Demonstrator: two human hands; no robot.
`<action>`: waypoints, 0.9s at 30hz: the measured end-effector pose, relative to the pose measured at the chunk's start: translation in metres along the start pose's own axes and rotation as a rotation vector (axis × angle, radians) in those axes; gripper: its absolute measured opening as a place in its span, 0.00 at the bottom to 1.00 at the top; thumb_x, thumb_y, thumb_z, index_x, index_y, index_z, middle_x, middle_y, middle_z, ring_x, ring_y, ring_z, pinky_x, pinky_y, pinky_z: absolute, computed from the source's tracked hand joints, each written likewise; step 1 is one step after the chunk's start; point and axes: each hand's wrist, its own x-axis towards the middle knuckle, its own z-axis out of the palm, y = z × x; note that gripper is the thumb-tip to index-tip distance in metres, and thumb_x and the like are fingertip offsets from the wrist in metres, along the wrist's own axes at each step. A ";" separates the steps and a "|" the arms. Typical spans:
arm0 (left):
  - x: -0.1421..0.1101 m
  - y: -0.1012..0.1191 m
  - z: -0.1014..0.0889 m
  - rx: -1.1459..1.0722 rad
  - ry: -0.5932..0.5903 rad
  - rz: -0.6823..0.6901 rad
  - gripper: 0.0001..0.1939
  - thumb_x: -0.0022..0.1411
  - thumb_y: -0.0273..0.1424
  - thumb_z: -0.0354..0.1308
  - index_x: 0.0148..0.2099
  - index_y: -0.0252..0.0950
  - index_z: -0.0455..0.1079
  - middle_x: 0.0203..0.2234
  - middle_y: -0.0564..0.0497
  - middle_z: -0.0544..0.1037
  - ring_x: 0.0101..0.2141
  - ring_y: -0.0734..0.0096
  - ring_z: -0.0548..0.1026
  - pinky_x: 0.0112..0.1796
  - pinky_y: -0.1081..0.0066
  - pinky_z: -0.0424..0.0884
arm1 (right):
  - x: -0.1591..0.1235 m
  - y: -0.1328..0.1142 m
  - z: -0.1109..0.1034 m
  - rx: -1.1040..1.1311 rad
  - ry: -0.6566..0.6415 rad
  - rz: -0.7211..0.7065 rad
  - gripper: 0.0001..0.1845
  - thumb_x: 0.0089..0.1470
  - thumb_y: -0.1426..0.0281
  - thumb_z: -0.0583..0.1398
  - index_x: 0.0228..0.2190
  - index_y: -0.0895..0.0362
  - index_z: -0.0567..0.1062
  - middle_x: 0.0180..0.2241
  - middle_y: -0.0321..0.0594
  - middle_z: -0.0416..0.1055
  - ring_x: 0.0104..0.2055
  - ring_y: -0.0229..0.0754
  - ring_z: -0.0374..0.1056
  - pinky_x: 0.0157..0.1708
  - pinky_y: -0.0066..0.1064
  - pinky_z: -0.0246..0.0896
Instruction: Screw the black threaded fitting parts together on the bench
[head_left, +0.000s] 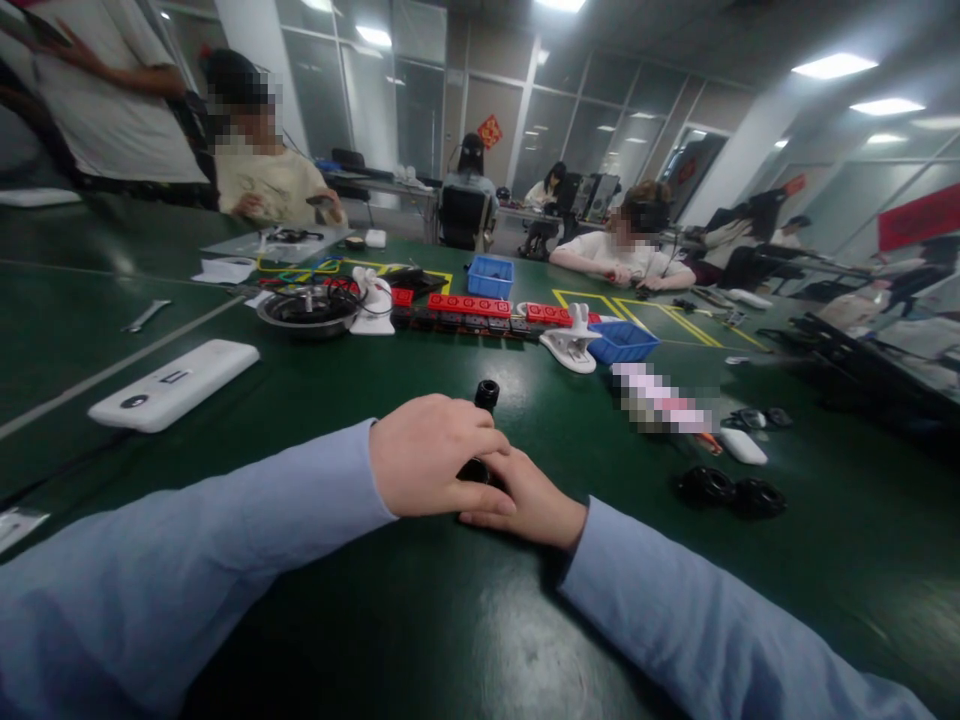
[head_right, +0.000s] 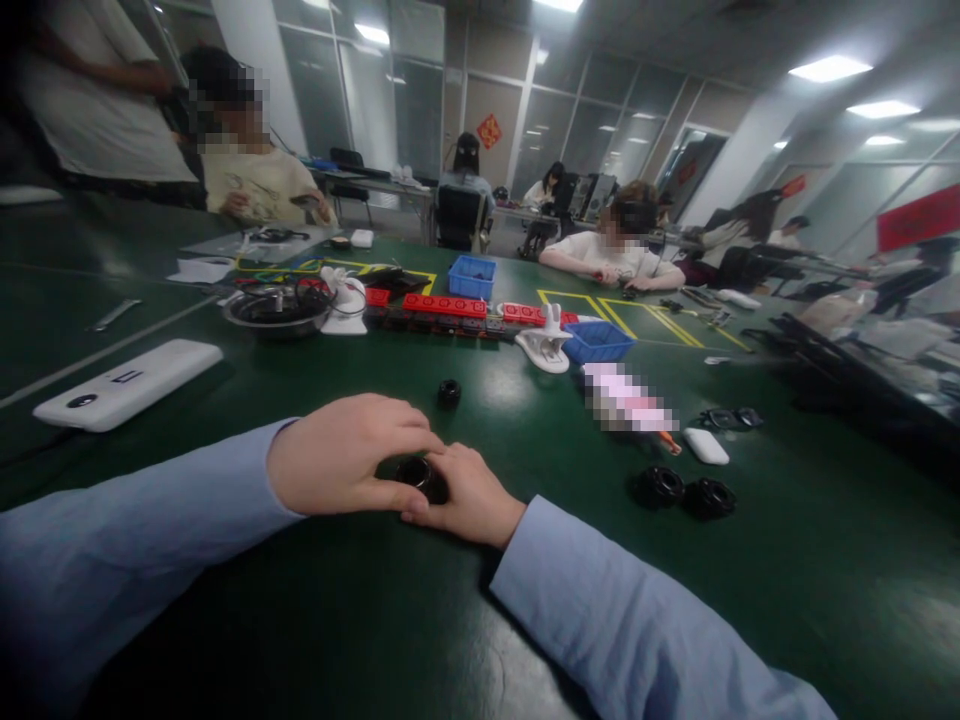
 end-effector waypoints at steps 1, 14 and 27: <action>-0.001 -0.004 -0.004 -0.030 -0.017 0.040 0.20 0.60 0.46 0.56 0.47 0.37 0.72 0.39 0.47 0.76 0.39 0.61 0.74 0.38 0.66 0.67 | 0.000 0.000 0.000 0.000 -0.002 -0.008 0.29 0.43 0.60 0.68 0.46 0.58 0.70 0.38 0.44 0.72 0.41 0.48 0.66 0.42 0.39 0.59; 0.011 -0.033 0.016 -0.417 -0.213 0.299 0.23 0.51 0.22 0.65 0.51 0.38 0.71 0.47 0.47 0.76 0.48 0.65 0.72 0.50 0.69 0.64 | -0.002 0.004 0.000 -0.010 -0.026 -0.042 0.22 0.42 0.61 0.68 0.39 0.57 0.74 0.38 0.40 0.74 0.38 0.45 0.68 0.40 0.36 0.60; 0.012 -0.010 0.014 -0.148 -0.186 0.127 0.16 0.52 0.27 0.66 0.44 0.34 0.74 0.38 0.48 0.78 0.41 0.64 0.73 0.41 0.69 0.66 | -0.002 0.006 0.003 0.018 0.001 -0.020 0.23 0.41 0.62 0.69 0.40 0.58 0.74 0.37 0.41 0.74 0.37 0.44 0.67 0.40 0.36 0.60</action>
